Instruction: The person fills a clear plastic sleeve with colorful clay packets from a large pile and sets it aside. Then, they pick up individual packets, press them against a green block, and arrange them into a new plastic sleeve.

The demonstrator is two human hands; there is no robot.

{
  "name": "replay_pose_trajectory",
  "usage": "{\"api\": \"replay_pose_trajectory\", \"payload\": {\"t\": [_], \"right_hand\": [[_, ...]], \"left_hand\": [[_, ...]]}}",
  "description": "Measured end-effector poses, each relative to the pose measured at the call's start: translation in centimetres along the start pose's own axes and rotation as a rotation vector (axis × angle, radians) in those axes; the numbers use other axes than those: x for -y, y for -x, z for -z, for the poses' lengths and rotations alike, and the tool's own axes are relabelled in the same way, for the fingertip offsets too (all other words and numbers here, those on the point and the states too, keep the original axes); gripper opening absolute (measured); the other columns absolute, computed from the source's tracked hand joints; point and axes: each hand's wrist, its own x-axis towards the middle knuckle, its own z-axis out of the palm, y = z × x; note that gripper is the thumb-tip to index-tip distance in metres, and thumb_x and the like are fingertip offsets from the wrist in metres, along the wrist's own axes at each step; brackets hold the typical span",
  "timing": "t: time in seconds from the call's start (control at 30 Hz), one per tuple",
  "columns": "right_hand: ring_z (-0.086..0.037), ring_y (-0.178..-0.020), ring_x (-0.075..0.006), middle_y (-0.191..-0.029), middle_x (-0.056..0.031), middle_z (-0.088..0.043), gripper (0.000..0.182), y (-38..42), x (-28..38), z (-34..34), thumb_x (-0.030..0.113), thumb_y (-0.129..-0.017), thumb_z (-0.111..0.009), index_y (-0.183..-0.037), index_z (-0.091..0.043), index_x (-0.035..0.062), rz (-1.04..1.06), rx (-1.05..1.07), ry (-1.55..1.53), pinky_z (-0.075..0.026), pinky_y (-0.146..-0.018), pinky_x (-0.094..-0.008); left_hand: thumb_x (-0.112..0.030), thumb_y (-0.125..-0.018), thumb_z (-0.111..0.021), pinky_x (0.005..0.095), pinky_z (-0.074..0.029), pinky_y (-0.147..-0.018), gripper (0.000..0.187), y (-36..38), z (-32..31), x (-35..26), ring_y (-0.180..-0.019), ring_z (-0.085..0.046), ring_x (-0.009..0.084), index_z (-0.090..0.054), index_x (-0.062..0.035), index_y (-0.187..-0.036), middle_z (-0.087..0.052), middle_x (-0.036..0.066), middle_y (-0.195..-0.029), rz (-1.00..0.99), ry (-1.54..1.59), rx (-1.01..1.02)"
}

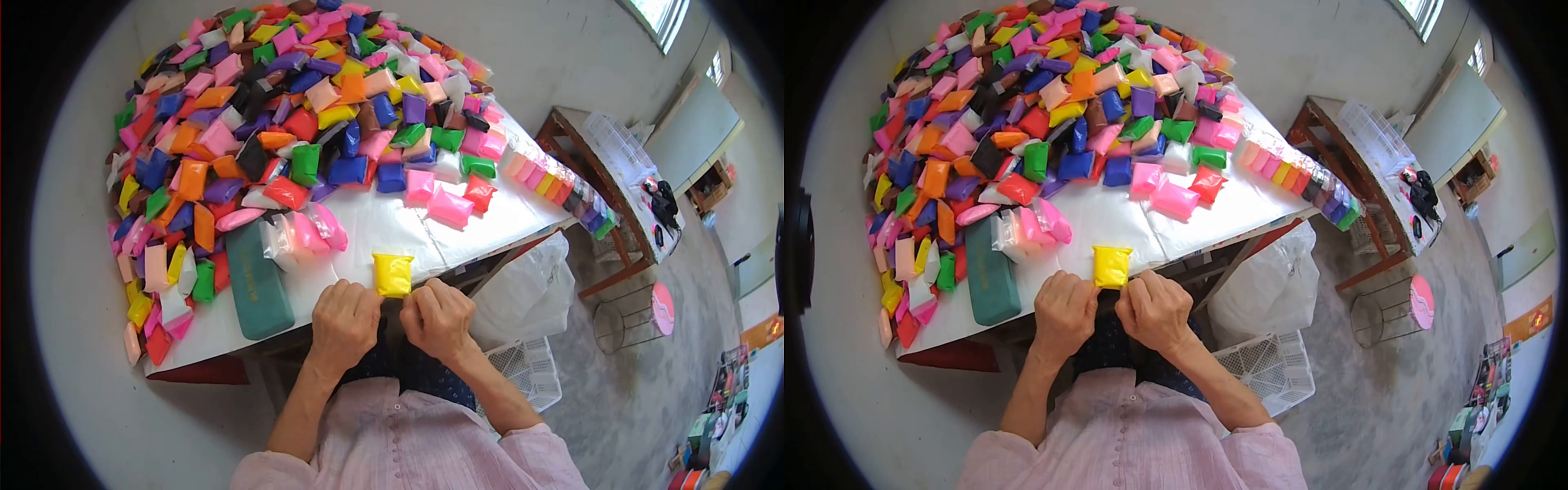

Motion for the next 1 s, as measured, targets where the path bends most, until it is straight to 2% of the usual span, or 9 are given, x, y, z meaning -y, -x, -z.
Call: {"api": "replay_pose_trajectory", "payload": {"t": [0.23, 0.33, 0.37, 0.47, 0.5, 0.63, 0.73, 0.87, 1.0], "right_hand": [[-0.053, -0.055, -0.0207, -0.067, -0.0070, -0.050, 0.012, 1.4, -0.2, -0.1, 0.007, -0.081, -0.068, -0.076, -0.057, 0.0032, -0.080, 0.027, -0.199, -0.042, -0.051, -0.0316], [-0.054, -0.058, -0.0133, -0.073, -0.0061, -0.056, 0.010, 1.4, 0.6, 1.4, 0.009, -0.087, -0.067, -0.087, -0.063, -0.0004, -0.494, 0.115, -0.658, -0.042, -0.053, -0.0279], [-0.051, -0.061, -0.0072, -0.080, -0.0040, -0.061, 0.021, 1.6, 0.1, 1.2, 0.010, -0.091, -0.064, -0.106, -0.064, -0.0042, -0.564, 0.140, -0.784, -0.041, -0.054, -0.0244], [-0.051, -0.062, -0.0059, -0.084, -0.0017, -0.062, 0.032, -0.5, 1.0, 3.1, 0.011, -0.094, -0.060, -0.121, -0.060, -0.0052, -0.990, 0.278, -1.259, -0.039, -0.054, -0.0220], [-0.049, -0.063, -0.0045, -0.086, 0.0005, -0.061, 0.039, -1.3, 0.3, 3.8, 0.014, -0.096, -0.057, -0.130, -0.055, -0.0057, -0.958, 0.411, -1.414, -0.036, -0.054, -0.0190], [-0.046, -0.065, -0.0031, -0.086, 0.0015, -0.060, 0.042, -2.7, -1.0, 5.2, 0.017, -0.097, -0.057, -0.135, -0.055, -0.0012, -0.838, 0.636, -1.078, -0.037, -0.056, -0.0195], [-0.046, -0.067, -0.0027, -0.085, 0.0015, -0.059, 0.047, -3.0, -0.3, 5.9, 0.018, -0.098, -0.058, -0.142, -0.051, 0.0018, -0.611, 0.452, -0.936, -0.038, -0.057, -0.0199], [-0.047, -0.067, -0.0048, -0.083, -0.0022, -0.059, 0.050, -4.1, -1.9, 5.7, 0.016, -0.095, -0.064, -0.140, -0.051, 0.0003, -0.829, 0.584, -1.508, -0.037, -0.058, -0.0205], [-0.047, -0.064, -0.0060, -0.079, -0.0021, -0.058, 0.034, -5.2, -2.5, 3.5, 0.014, -0.093, -0.067, -0.122, -0.060, -0.0029, -0.824, 0.567, -1.682, -0.037, -0.057, -0.0215]], "left_hand": [[-0.005, -0.081, -0.068, 0.0420, -0.041, -0.060, 0.013, 1.1, -0.3, 0.2, -0.064, -0.049, 0.0309, -0.058, 0.0000, -0.087, -0.049, 0.013, -0.073, -0.068, -0.012, -0.031], [-0.004, -0.083, -0.068, 0.0418, -0.041, -0.059, 0.013, 1.7, -0.3, 0.2, -0.065, -0.051, 0.0314, -0.059, 0.0009, -0.091, -0.054, 0.014, -0.076, -0.077, 0.009, -0.124], [-0.004, -0.082, -0.068, 0.0404, -0.042, -0.059, 0.013, 1.7, -0.3, 0.1, -0.065, -0.052, 0.0295, -0.059, 0.0008, -0.091, -0.055, 0.013, -0.077, -0.092, 0.007, -0.145], [-0.006, -0.082, -0.070, 0.0376, -0.043, -0.059, 0.015, 1.5, 0.1, -0.2, -0.066, -0.054, 0.0259, -0.061, 0.0005, -0.092, -0.057, 0.011, -0.080, -0.128, 0.017, -0.204], [-0.006, -0.082, -0.070, 0.0376, -0.043, -0.059, 0.014, 1.3, 0.2, -0.3, -0.067, -0.055, 0.0260, -0.061, 0.0004, -0.092, -0.057, 0.011, -0.081, -0.135, 0.028, -0.223], [-0.007, -0.085, -0.069, 0.0371, -0.045, -0.060, 0.014, 0.7, 0.1, 0.1, -0.069, -0.057, 0.0268, -0.061, 0.0006, -0.093, -0.061, 0.012, -0.085, -0.144, 0.059, -0.293], [-0.003, -0.088, -0.066, 0.0381, -0.044, -0.058, 0.012, 0.3, 0.3, 0.1, -0.067, -0.057, 0.0308, -0.060, 0.0013, -0.098, -0.062, 0.015, -0.083, -0.111, 0.156, -0.348], [-0.003, -0.089, -0.065, 0.0374, -0.045, -0.059, 0.011, -0.6, -0.3, -0.5, -0.067, -0.057, 0.0306, -0.060, 0.0013, -0.098, -0.063, 0.016, -0.082, -0.099, 0.259, -0.418], [-0.003, -0.088, -0.068, 0.0394, -0.046, -0.063, 0.017, -1.4, -0.3, 0.1, -0.071, -0.059, 0.0320, -0.060, 0.0026, -0.102, -0.063, 0.016, -0.087, -0.030, 0.274, -0.372]]}}
